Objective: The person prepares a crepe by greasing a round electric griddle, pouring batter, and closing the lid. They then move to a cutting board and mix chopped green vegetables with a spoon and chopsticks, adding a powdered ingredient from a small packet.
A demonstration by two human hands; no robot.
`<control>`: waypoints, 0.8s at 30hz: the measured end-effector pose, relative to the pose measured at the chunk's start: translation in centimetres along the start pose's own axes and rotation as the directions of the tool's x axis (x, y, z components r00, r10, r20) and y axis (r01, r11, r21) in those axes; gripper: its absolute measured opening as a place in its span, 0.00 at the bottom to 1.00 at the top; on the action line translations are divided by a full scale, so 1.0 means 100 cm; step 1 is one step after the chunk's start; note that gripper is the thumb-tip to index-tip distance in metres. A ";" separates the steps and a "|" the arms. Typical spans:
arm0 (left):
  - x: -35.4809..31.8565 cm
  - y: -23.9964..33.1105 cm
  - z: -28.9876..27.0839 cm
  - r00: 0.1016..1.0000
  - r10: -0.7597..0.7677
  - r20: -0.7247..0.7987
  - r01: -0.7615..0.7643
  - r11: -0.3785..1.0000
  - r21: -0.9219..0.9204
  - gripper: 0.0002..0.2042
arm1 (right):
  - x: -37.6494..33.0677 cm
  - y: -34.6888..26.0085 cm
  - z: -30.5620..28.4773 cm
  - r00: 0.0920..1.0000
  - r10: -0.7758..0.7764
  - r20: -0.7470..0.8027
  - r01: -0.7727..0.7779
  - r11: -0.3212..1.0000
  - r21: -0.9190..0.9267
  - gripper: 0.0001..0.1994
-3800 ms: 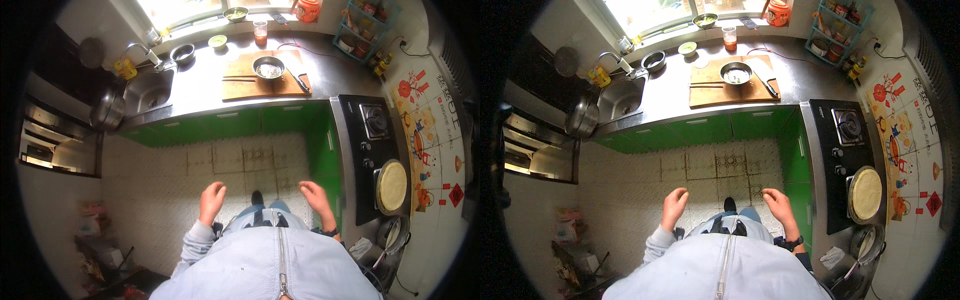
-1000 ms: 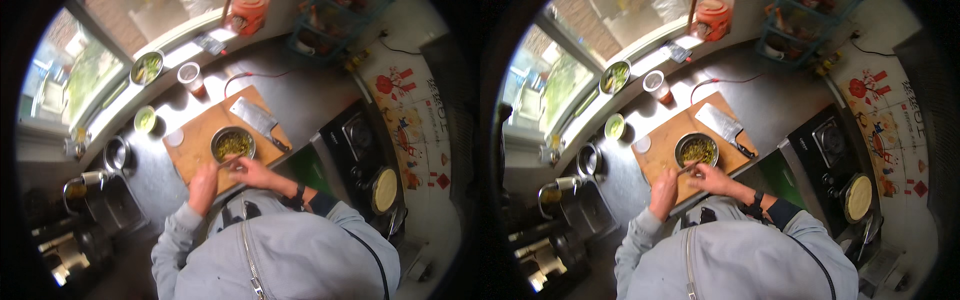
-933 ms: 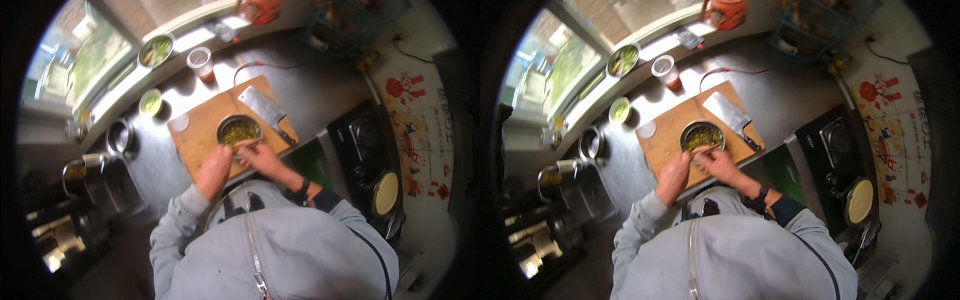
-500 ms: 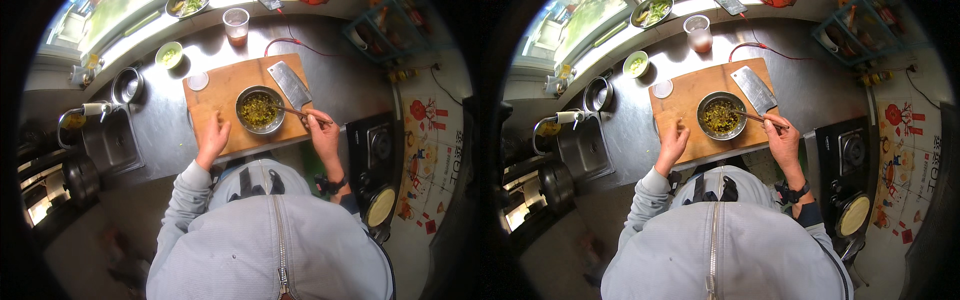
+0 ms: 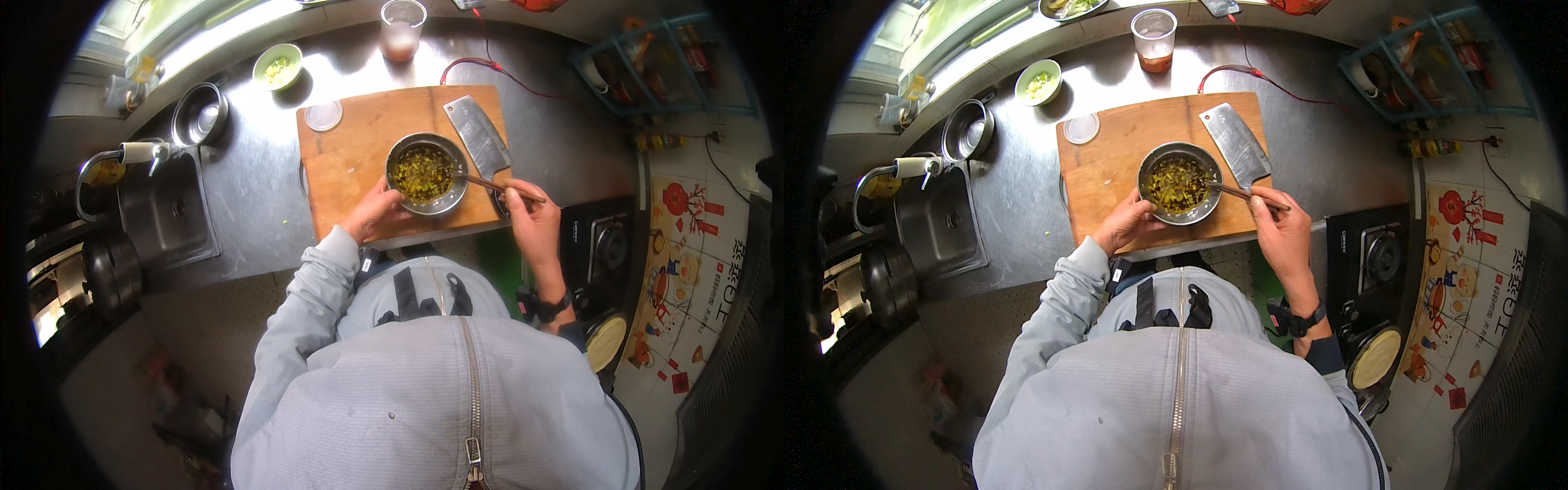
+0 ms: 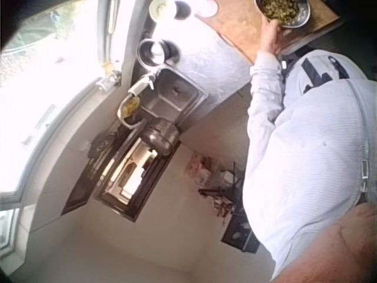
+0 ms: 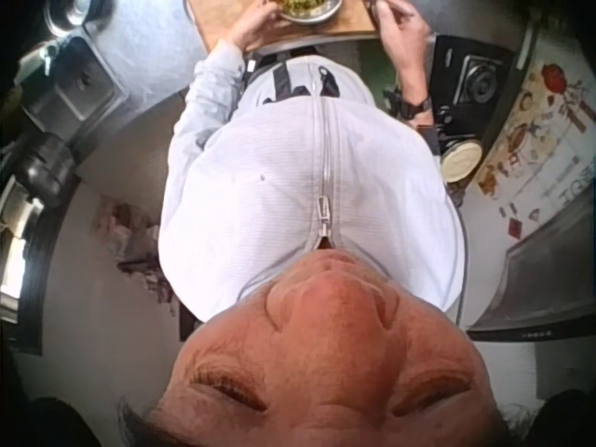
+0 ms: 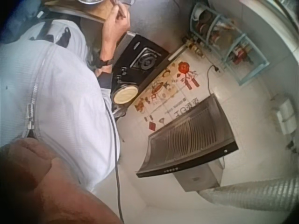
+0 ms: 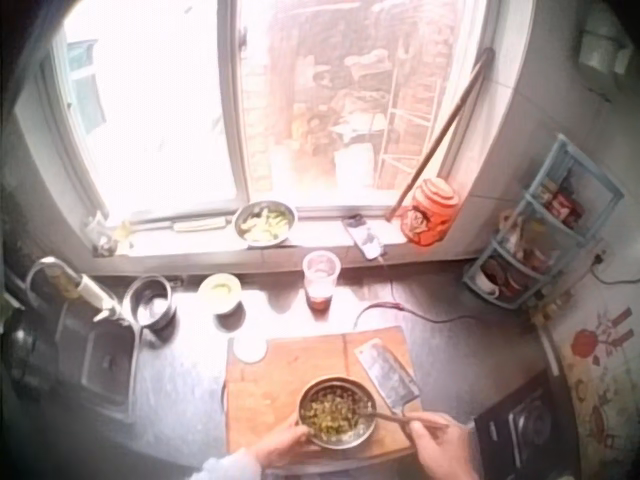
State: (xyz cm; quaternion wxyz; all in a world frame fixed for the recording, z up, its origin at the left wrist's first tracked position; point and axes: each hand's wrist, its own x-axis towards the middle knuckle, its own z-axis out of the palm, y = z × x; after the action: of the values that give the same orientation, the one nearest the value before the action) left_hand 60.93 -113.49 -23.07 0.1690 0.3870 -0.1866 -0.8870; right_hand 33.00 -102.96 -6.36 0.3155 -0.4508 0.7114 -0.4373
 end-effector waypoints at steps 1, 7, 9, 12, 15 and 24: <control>-0.002 0.003 0.005 0.999 0.014 0.041 -0.011 0.998 -0.061 0.37 | 0.002 0.002 0.004 1.000 0.006 0.024 -0.006 1.000 0.007 0.09; -0.005 0.010 0.018 1.000 -0.008 -0.030 0.006 0.999 -0.041 0.36 | 0.009 0.006 0.027 0.976 0.006 0.220 -0.020 0.998 0.063 0.09; -0.008 0.012 0.017 1.000 -0.017 -0.012 0.017 1.000 -0.013 0.37 | 0.009 0.004 0.028 0.971 0.040 0.235 -0.053 0.997 0.052 0.09; -0.013 0.018 0.022 0.999 -0.027 -0.019 0.027 1.000 -0.006 0.37 | 0.010 0.002 0.024 0.968 0.087 0.235 -0.100 0.994 0.043 0.09; -0.021 0.023 0.031 1.000 -0.024 -0.008 0.024 0.999 -0.045 0.38 | 0.010 0.004 0.022 0.971 0.055 0.232 -0.084 0.990 0.116 0.09; -0.029 0.033 0.027 0.998 0.061 0.027 -0.061 0.998 -0.016 0.36 | 0.011 0.000 0.020 0.967 0.119 0.225 -0.180 0.944 0.276 0.12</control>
State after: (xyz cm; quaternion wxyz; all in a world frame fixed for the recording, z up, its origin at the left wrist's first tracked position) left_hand 61.34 -114.57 -18.01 0.1963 0.3675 -0.1938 -0.8882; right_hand 34.21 -104.62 -7.28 0.4830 -0.3859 0.6344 -0.4640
